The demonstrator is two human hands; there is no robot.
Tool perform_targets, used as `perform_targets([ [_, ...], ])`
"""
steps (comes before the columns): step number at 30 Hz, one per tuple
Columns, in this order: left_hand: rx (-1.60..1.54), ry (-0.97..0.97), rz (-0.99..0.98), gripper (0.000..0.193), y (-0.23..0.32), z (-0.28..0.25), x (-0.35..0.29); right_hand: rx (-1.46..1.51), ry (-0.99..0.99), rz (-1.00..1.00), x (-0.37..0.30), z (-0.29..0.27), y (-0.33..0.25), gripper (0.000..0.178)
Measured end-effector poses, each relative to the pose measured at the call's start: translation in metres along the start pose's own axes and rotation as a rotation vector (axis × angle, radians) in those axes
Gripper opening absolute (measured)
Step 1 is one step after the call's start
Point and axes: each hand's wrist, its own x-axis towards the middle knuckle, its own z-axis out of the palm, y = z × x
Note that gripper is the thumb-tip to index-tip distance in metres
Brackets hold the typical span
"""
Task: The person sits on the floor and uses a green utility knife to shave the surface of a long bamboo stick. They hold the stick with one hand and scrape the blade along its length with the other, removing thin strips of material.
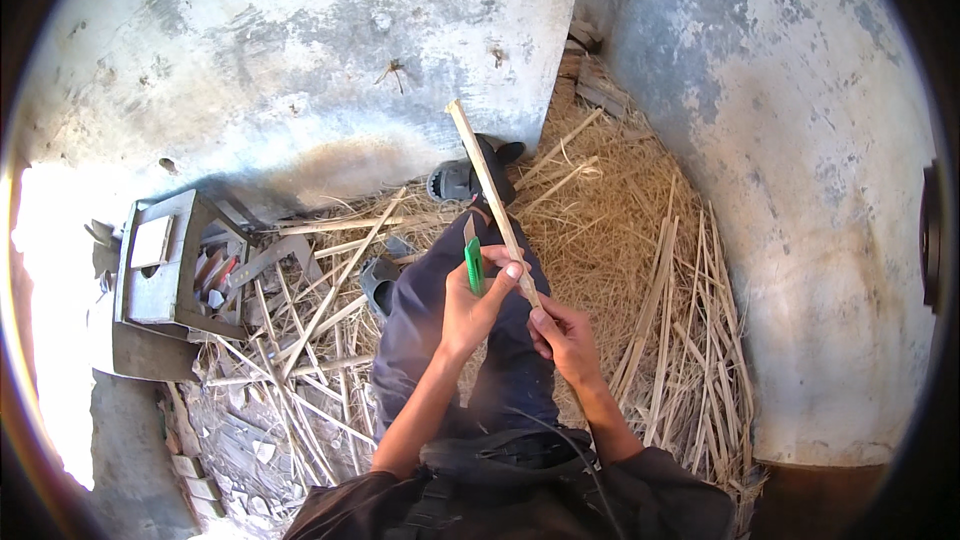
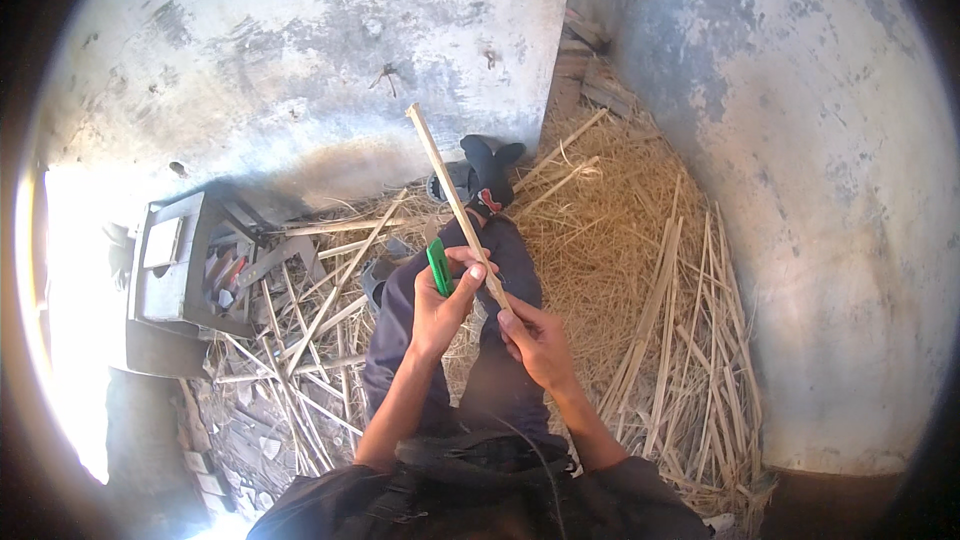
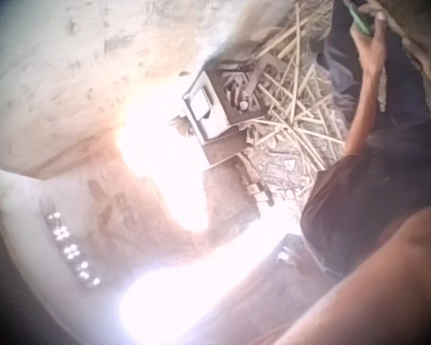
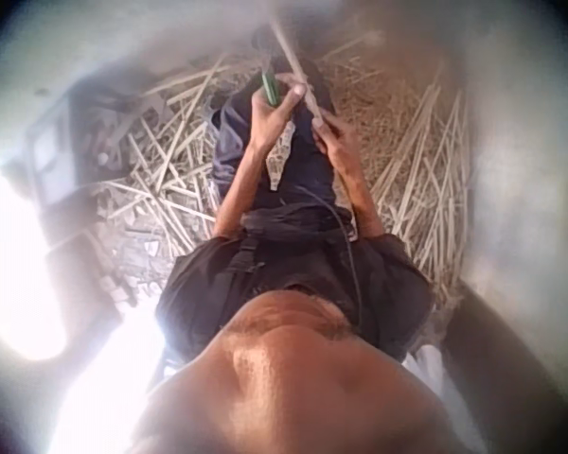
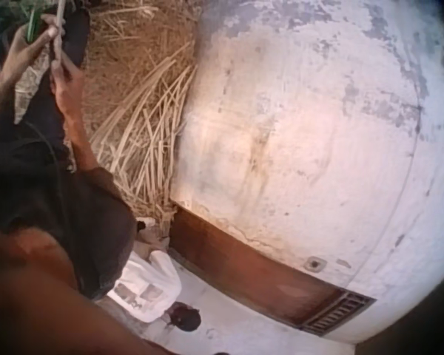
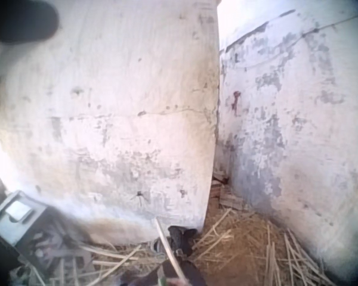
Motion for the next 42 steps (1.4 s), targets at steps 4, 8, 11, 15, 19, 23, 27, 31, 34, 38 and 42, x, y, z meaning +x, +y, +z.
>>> perform_targets([
  [4,-0.026,-0.009,-0.025,0.032,0.005,0.001,0.001,0.01,0.024,0.008,-0.001,0.009,-0.004,0.043],
  [8,0.014,-0.061,0.012,0.036,0.015,0.002,-0.003,0.025,0.09,-0.019,-0.01,0.026,-0.004,0.043],
  [11,0.029,-0.127,-0.047,0.039,0.022,-0.008,-0.007,0.041,0.127,-0.041,-0.015,0.038,-0.001,0.043],
  [15,0.047,-0.21,-0.097,0.038,0.038,-0.016,-0.008,0.069,0.168,-0.081,-0.017,0.05,0.008,0.043],
  [19,0.09,-0.303,-0.056,0.036,0.042,-0.024,-0.001,0.048,0.143,-0.117,-0.018,0.057,0.001,0.046],
  [23,0.069,-0.285,-0.075,0.034,0.045,-0.023,0.008,0.0,0.188,-0.261,-0.011,0.054,0.002,0.05],
  [27,0.184,-0.202,0.034,0.03,0.032,-0.016,0.004,-0.316,0.364,-0.477,-0.001,0.035,-0.006,0.048],
  [31,0.341,-0.121,0.136,0.028,0.016,-0.009,-0.002,-0.525,0.335,-0.618,0.004,0.029,-0.033,0.036],
  [34,0.371,-0.131,0.113,0.033,0.015,-0.006,-0.005,-0.506,0.297,-0.618,0.016,0.043,-0.047,0.033],
  [38,0.405,-0.108,0.174,0.034,0.014,-0.006,-0.007,-0.515,0.263,-0.629,0.027,0.039,-0.042,0.033],
  [42,0.395,-0.099,0.192,0.035,0.007,-0.017,-0.003,-0.539,0.303,-0.627,0.038,0.036,-0.03,0.031],
])
